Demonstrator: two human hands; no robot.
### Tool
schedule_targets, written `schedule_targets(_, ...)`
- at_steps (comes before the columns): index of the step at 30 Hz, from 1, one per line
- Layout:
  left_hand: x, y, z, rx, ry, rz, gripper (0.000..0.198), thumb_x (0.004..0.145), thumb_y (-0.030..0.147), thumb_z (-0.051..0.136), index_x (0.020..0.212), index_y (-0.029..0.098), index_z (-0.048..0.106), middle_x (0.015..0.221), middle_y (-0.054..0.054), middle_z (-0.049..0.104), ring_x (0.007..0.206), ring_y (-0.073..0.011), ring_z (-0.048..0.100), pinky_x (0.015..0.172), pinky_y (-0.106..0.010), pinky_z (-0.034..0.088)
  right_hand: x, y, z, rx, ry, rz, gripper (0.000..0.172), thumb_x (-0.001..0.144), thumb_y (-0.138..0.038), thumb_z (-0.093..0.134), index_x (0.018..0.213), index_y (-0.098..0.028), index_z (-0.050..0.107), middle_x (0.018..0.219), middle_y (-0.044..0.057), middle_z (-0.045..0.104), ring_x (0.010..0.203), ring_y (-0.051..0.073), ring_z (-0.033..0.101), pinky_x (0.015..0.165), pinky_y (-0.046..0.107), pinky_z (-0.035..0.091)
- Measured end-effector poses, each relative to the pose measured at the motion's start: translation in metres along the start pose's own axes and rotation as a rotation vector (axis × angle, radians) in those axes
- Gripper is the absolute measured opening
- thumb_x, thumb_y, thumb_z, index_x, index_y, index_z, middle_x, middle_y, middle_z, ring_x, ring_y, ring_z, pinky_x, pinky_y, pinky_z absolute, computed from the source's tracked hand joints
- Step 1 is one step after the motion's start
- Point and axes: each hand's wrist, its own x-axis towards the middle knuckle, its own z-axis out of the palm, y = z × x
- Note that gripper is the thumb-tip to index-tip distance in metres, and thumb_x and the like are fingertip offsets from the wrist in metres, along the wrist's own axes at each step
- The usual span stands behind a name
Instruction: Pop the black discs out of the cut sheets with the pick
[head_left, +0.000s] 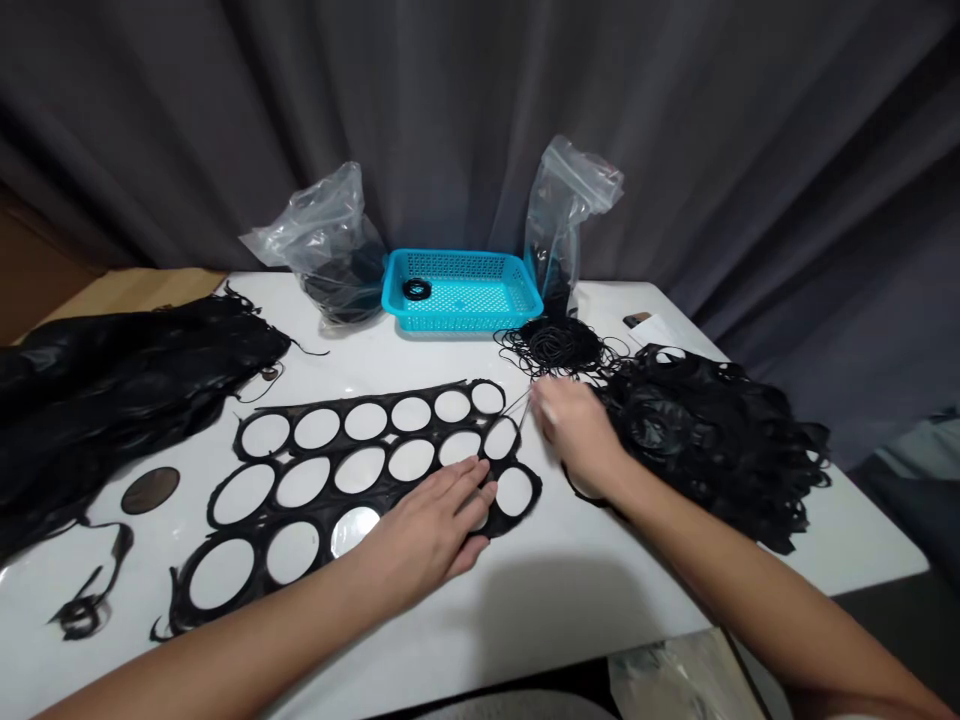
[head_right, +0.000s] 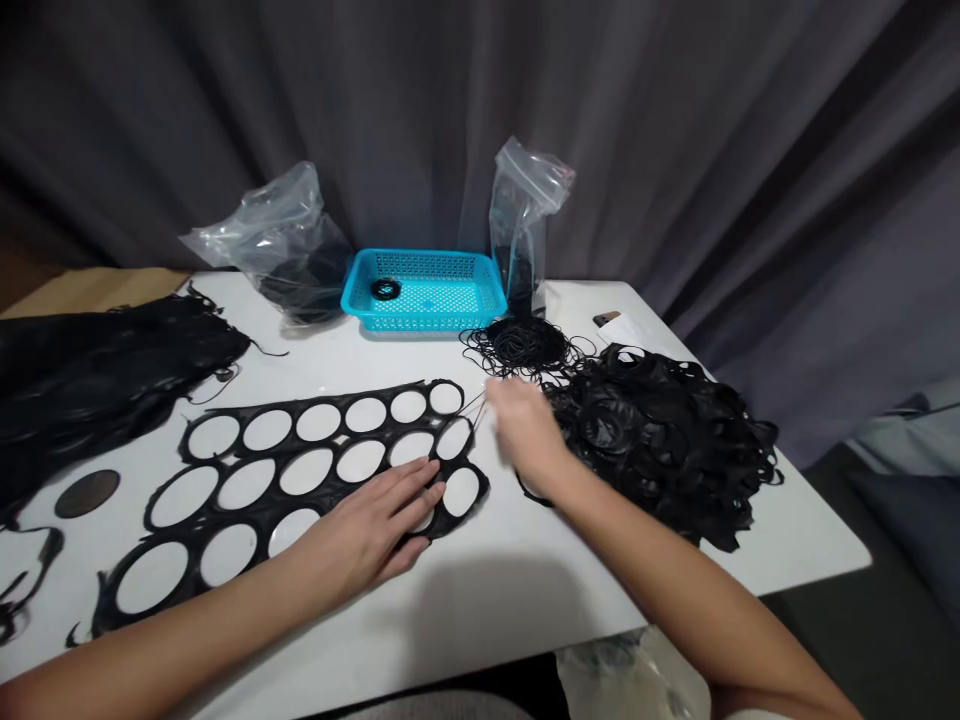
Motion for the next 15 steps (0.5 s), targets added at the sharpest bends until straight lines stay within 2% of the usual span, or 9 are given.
schedule_targets(2, 0.000, -0.001, -0.001, -0.035, -0.008, -0.014, 0.046, 0.097, 0.030, 0.055, 0.138, 0.010, 0.052, 0.149, -0.017, 0.046, 0.142, -0.0299, 0.040, 0.115, -0.044, 0.040, 0.013, 0.026, -0.007, 0.027, 0.100, 0.176, 0.013, 0.095, -0.019, 0.043, 0.087, -0.018, 0.053, 0.087, 0.013, 0.067, 0.078, 0.026, 0.058, 0.071, 0.035, 0.039)
schedule_targets(5, -0.002, -0.003, -0.006, -0.090, -0.037, -0.018, 0.048, 0.097, 0.032, 0.055, 0.141, 0.013, 0.050, 0.151, -0.017, 0.044, 0.144, -0.0299, 0.037, 0.115, -0.046, 0.039, 0.011, 0.039, -0.022, 0.243, 0.162, 0.255, 0.014, 0.095, -0.026, 0.047, 0.084, -0.020, 0.052, 0.091, 0.010, 0.070, 0.075, 0.023, 0.060, 0.069, 0.033, 0.040)
schedule_targets(7, -0.003, -0.004, -0.010, -0.123, -0.072, 0.033, 0.048, 0.098, 0.033, 0.056, 0.143, 0.018, 0.049, 0.154, -0.016, 0.041, 0.145, -0.0303, 0.034, 0.117, -0.049, 0.034, -0.004, 0.026, -0.029, 0.436, 0.089, 0.254, 0.019, 0.095, -0.032, 0.051, 0.080, -0.021, 0.054, 0.088, 0.007, 0.070, 0.076, 0.021, 0.061, 0.071, 0.031, 0.041)
schedule_targets(10, -0.005, -0.004, -0.014, -0.163, -0.135, 0.113, 0.050, 0.096, 0.036, 0.059, 0.144, 0.023, 0.049, 0.157, -0.015, 0.037, 0.147, -0.0321, 0.032, 0.119, -0.054, 0.027, -0.040, -0.011, -0.031, 0.752, -0.130, 0.272, 0.021, 0.095, -0.037, 0.055, 0.081, -0.021, 0.056, 0.091, 0.004, 0.071, 0.084, 0.020, 0.063, 0.076, 0.030, 0.044)
schedule_targets(12, -0.005, -0.003, -0.015, -0.173, -0.156, 0.122, 0.053, 0.095, 0.037, 0.062, 0.145, 0.023, 0.049, 0.158, -0.016, 0.034, 0.147, -0.0336, 0.031, 0.119, -0.056, 0.026, -0.062, -0.034, -0.028, 0.885, -0.247, 0.304, 0.018, 0.095, -0.035, 0.055, 0.084, -0.020, 0.058, 0.096, 0.005, 0.071, 0.089, 0.019, 0.064, 0.079, 0.030, 0.045)
schedule_targets(15, -0.005, -0.003, -0.015, -0.162, -0.167, 0.113, 0.055, 0.094, 0.036, 0.062, 0.146, 0.024, 0.047, 0.158, -0.016, 0.033, 0.147, -0.0340, 0.029, 0.119, -0.056, 0.025, -0.082, -0.053, -0.022, 0.949, -0.283, 0.320, 0.015, 0.094, -0.031, 0.055, 0.085, -0.020, 0.059, 0.097, 0.005, 0.069, 0.095, 0.020, 0.063, 0.083, 0.032, 0.046)
